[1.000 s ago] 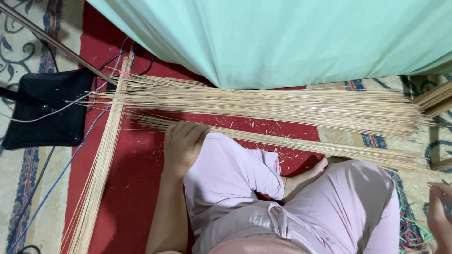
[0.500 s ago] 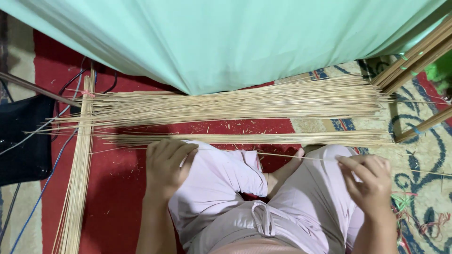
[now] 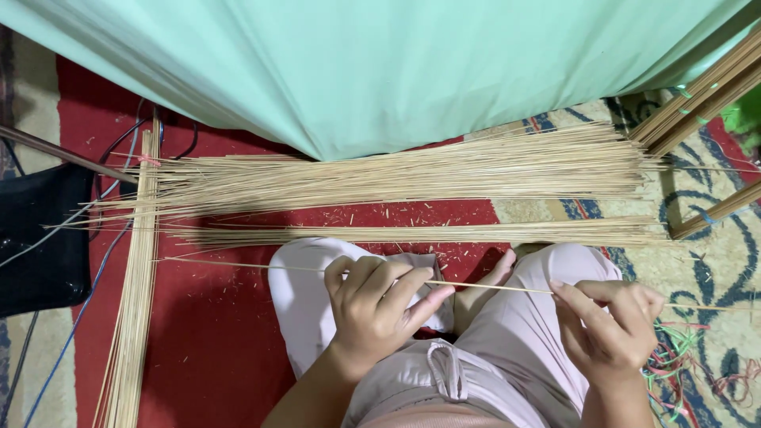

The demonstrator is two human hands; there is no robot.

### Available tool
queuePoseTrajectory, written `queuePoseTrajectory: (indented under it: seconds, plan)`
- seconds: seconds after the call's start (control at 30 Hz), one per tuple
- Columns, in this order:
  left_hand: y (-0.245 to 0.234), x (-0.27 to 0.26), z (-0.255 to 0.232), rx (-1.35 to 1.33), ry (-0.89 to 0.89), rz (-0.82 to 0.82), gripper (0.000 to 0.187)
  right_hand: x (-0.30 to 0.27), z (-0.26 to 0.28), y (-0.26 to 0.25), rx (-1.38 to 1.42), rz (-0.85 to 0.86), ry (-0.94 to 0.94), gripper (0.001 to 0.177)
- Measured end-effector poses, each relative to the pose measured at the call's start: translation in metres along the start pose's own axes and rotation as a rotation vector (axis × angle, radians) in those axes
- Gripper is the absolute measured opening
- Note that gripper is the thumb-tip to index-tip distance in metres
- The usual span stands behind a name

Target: The person weaves long thin wooden sticks together using string to create a mat or screen.

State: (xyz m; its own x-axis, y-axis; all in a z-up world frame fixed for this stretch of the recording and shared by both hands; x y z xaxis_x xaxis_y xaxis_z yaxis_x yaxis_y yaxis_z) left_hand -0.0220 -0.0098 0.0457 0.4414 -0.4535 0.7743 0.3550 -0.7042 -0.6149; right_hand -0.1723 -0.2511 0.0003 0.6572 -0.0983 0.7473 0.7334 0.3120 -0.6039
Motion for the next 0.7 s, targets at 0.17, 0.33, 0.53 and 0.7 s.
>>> queuePoseTrajectory:
  seconds: [0.17,0.33,0.53,0.7]
  plan:
    - [-0.006,0.005,-0.003,-0.029,0.005,-0.002,0.025,0.006,0.006,-0.003,0.027,0.0,0.0,0.014]
    - [-0.01,0.007,-0.005,-0.043,0.0,0.013,0.023,0.016,0.016,-0.007,0.043,0.057,0.003,0.009]
    - [-0.009,0.003,-0.005,-0.079,0.0,0.022,0.019,0.024,0.021,-0.009,0.034,0.05,-0.001,0.01]
    - [-0.012,0.008,-0.006,-0.096,0.02,0.019,0.014,0.023,0.02,-0.008,0.035,0.054,0.011,0.01]
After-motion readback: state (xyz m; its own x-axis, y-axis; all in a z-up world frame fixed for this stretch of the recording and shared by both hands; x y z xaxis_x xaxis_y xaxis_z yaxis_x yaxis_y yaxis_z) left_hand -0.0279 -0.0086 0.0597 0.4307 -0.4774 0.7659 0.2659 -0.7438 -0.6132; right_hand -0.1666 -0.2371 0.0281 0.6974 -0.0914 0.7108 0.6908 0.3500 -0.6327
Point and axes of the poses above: each hand's wrist, its own x-axis towards the middle knuckle, its own y-axis out of the palm, z = x × y, the point moved 2 cm from there along x, towards the middle knuckle, and after that the axes turned 5 degrees about x, right-handed, at the moved point
